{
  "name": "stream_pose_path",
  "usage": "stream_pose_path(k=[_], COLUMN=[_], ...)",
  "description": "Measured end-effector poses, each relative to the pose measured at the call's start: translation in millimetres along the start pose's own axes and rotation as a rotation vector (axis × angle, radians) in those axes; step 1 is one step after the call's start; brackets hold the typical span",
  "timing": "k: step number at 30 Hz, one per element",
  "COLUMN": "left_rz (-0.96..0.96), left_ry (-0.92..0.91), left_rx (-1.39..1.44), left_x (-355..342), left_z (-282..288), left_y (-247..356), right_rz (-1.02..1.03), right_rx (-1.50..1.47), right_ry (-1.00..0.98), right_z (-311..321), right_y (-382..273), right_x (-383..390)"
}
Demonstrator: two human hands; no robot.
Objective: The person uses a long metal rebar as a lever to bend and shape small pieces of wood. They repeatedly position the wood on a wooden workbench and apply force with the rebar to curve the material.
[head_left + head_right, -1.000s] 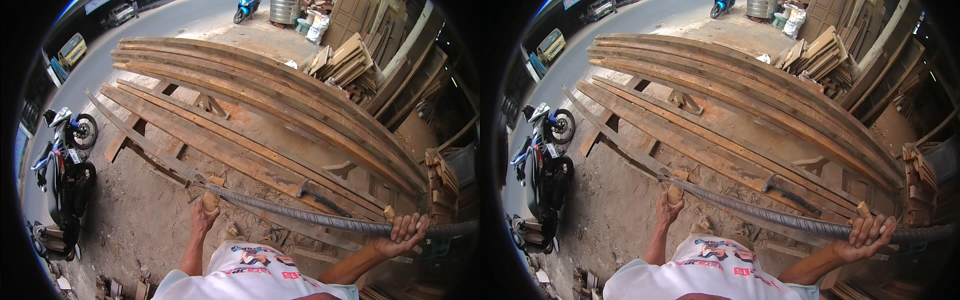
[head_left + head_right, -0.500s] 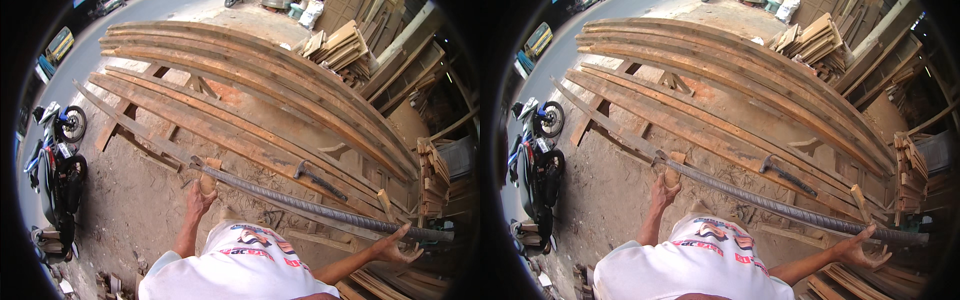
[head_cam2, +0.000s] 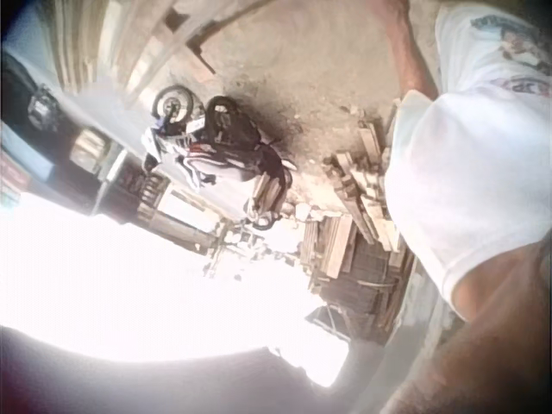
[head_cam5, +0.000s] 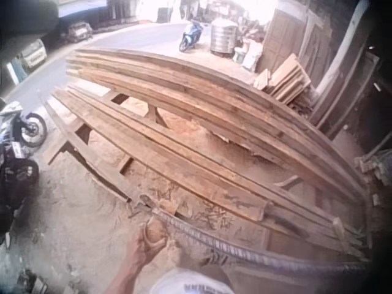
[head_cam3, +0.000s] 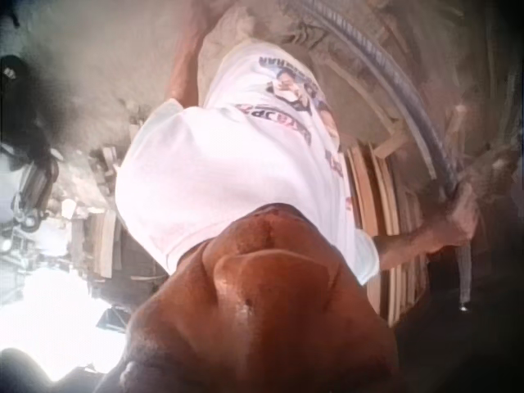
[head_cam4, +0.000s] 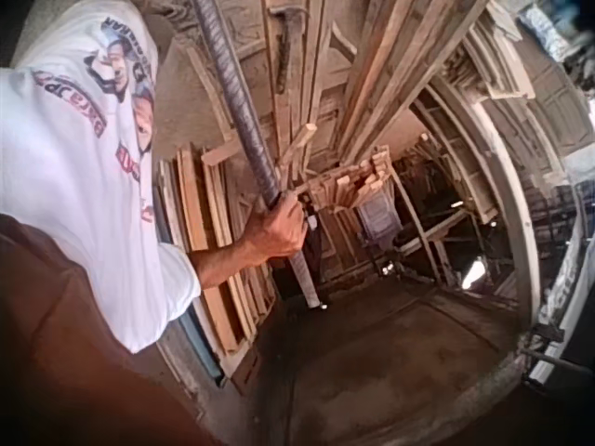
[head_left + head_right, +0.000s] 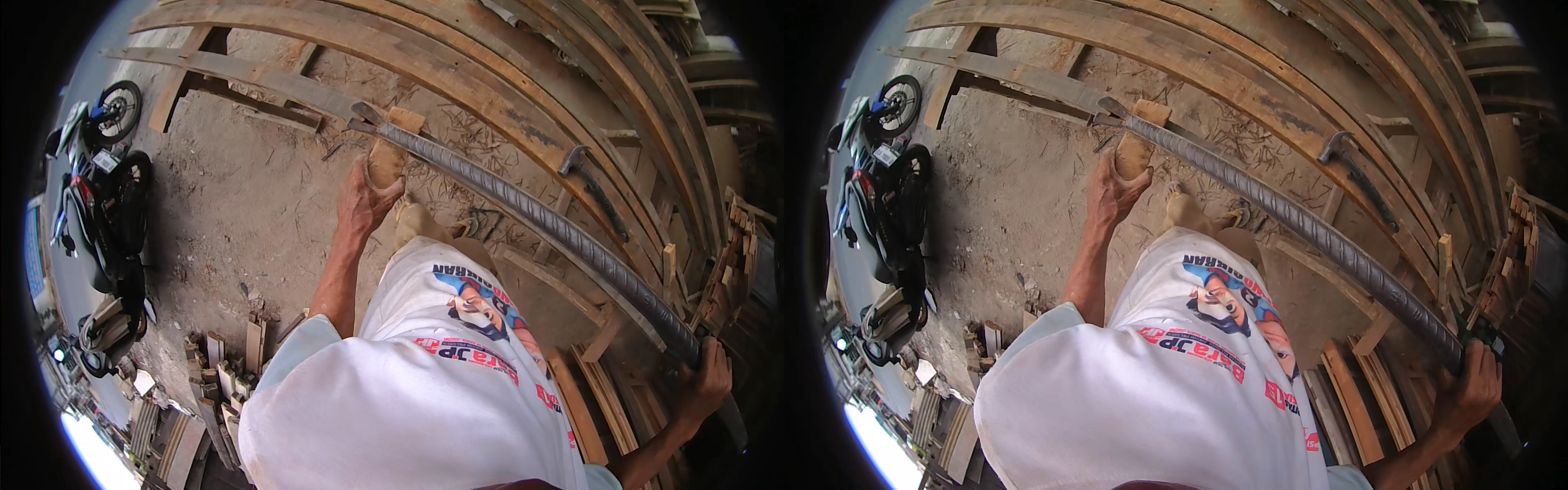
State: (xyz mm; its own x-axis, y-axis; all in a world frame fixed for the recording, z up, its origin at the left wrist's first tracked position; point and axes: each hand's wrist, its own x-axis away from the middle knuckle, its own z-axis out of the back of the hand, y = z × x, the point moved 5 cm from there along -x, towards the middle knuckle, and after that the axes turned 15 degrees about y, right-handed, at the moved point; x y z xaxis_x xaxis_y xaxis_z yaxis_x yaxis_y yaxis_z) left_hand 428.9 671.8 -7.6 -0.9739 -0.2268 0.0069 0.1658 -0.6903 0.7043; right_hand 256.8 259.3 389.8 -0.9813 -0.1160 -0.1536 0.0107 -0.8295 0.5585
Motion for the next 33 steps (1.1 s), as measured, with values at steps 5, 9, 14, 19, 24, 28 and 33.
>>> stream_pose_path(k=[5, 9, 14, 19, 24, 28, 33], left_rz=[0.067, -0.031, -0.019, 0.022, 0.022, 0.065, 0.027], left_ry=[-0.079, 0.024, -0.026, -0.037, -0.024, -0.056, -0.023], left_rx=[-0.036, 0.03, 0.014, 0.002, -0.025, -0.008, 0.035], left_x=[-10, -8, -8, -8, -7, -9, -6], left_z=[0, -6, 2, -3, 2, 1, -1], left_y=[10, 14, 18, 9, 20, 16, 12], right_rz=[-0.094, -0.162, -0.165, -0.261, -0.245, -0.289, -0.342], right_rx=[-0.041, -0.11, -0.154, -0.226, -0.353, -0.398, -0.442], right_ry=[-0.025, -0.094, -0.144, -0.176, -0.221, -0.219, -0.262], right_z=[-27, -97, -68, -148, -145, -149, -218], right_y=[-13, -2, -8, -17, -34, -35, -60], right_x=[10, 55, 38, 85, 76, 87, 125])
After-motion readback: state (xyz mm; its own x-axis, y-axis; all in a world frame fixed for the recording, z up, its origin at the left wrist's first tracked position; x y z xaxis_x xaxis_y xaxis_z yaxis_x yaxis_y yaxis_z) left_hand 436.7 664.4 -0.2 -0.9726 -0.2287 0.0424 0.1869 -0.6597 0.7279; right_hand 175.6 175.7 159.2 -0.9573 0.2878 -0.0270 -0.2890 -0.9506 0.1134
